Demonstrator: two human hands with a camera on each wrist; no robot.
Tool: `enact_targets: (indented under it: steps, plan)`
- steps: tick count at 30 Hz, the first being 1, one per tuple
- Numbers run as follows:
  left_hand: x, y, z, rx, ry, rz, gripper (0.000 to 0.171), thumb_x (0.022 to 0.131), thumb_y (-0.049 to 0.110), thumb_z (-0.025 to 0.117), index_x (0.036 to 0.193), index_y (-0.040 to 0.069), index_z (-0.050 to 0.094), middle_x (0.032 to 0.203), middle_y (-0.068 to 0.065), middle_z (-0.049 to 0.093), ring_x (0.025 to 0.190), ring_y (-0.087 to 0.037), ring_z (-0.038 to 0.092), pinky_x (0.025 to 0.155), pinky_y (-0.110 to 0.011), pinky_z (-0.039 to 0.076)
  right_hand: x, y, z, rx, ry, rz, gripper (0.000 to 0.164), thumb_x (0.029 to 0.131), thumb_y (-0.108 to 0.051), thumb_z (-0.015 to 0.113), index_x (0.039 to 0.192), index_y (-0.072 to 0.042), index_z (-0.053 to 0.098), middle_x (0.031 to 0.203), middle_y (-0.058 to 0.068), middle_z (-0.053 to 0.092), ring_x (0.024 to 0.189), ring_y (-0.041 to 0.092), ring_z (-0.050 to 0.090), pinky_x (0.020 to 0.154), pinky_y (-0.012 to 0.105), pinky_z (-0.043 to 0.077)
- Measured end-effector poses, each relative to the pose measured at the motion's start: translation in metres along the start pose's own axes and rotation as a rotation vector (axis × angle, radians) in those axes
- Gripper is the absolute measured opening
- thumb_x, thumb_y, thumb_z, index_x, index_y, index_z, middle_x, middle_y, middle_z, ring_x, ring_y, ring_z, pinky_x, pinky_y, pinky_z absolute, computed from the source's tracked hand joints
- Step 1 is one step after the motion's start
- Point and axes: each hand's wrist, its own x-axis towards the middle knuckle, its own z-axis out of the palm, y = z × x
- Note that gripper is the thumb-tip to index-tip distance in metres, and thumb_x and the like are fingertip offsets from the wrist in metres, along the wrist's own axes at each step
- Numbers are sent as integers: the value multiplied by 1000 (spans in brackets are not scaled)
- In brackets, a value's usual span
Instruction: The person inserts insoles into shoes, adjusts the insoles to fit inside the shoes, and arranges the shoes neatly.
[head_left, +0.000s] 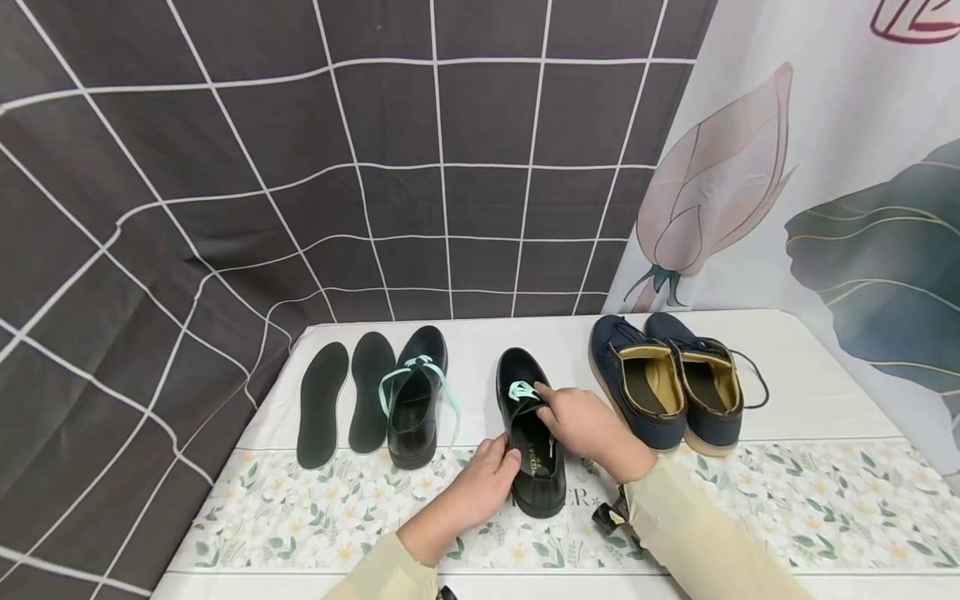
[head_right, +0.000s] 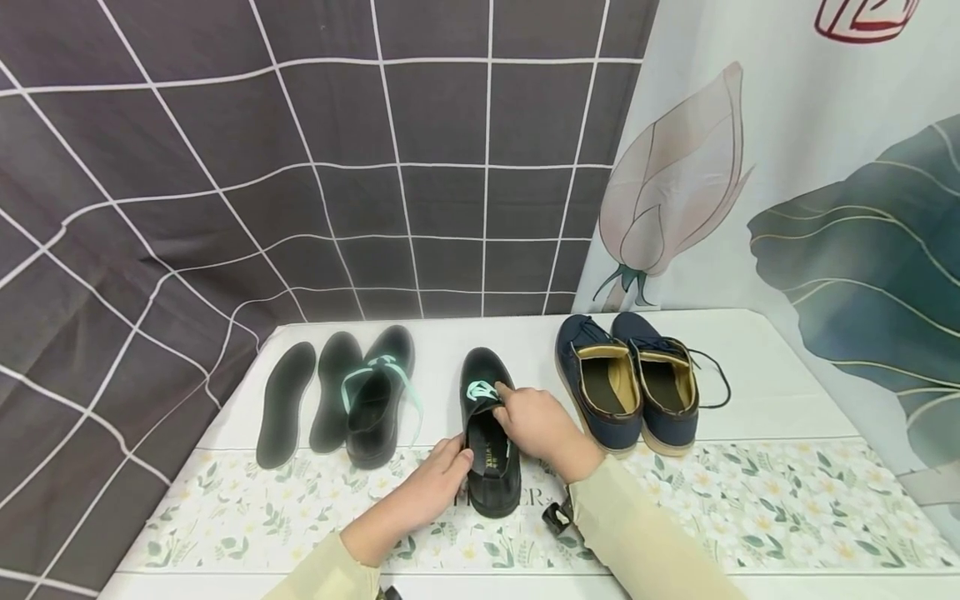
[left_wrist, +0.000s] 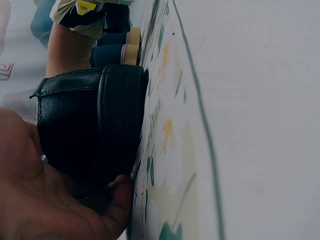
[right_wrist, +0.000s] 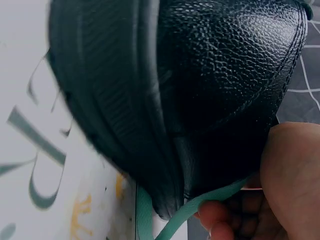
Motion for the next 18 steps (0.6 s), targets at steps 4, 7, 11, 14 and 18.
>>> enact_targets:
  steps: [4,7,11,14,18]
  plan:
    - [1,-1,0,3,4,4,57,109,30,32,152,-8,31,151,-33,41,143,-40,38,117,-63,36,2,0,1,3,-6,2,45,102,-23,51,140,1,56,118,24,75,100,38,71,88,56,59]
    - [1,-2,0,5,7,4,57,109,29,32,152,-8,32,151,-33,42,143,-40,38,117,-62,36,4,0,2,14,-10,0,45,102,-23,51,139,1,57,118,24,75,102,38,71,89,56,59]
    - [0,-1,0,6,13,0,56,109,28,32,152,-8,33,149,-33,43,141,-39,39,116,-62,37,4,2,3,27,-10,-5,44,101,-23,50,138,-1,58,119,23,75,103,38,71,89,56,58]
    - [1,1,1,4,13,-1,56,109,29,33,151,-7,33,149,-32,44,141,-40,40,115,-63,38,4,3,4,27,-8,2,42,102,-24,49,137,-3,60,119,21,76,102,38,71,89,56,58]
    - [2,1,0,8,16,-23,57,109,31,34,151,-7,34,149,-32,44,141,-40,41,115,-63,38,6,2,4,28,-12,-1,41,102,-26,49,136,-5,61,117,19,77,101,36,72,88,56,59]
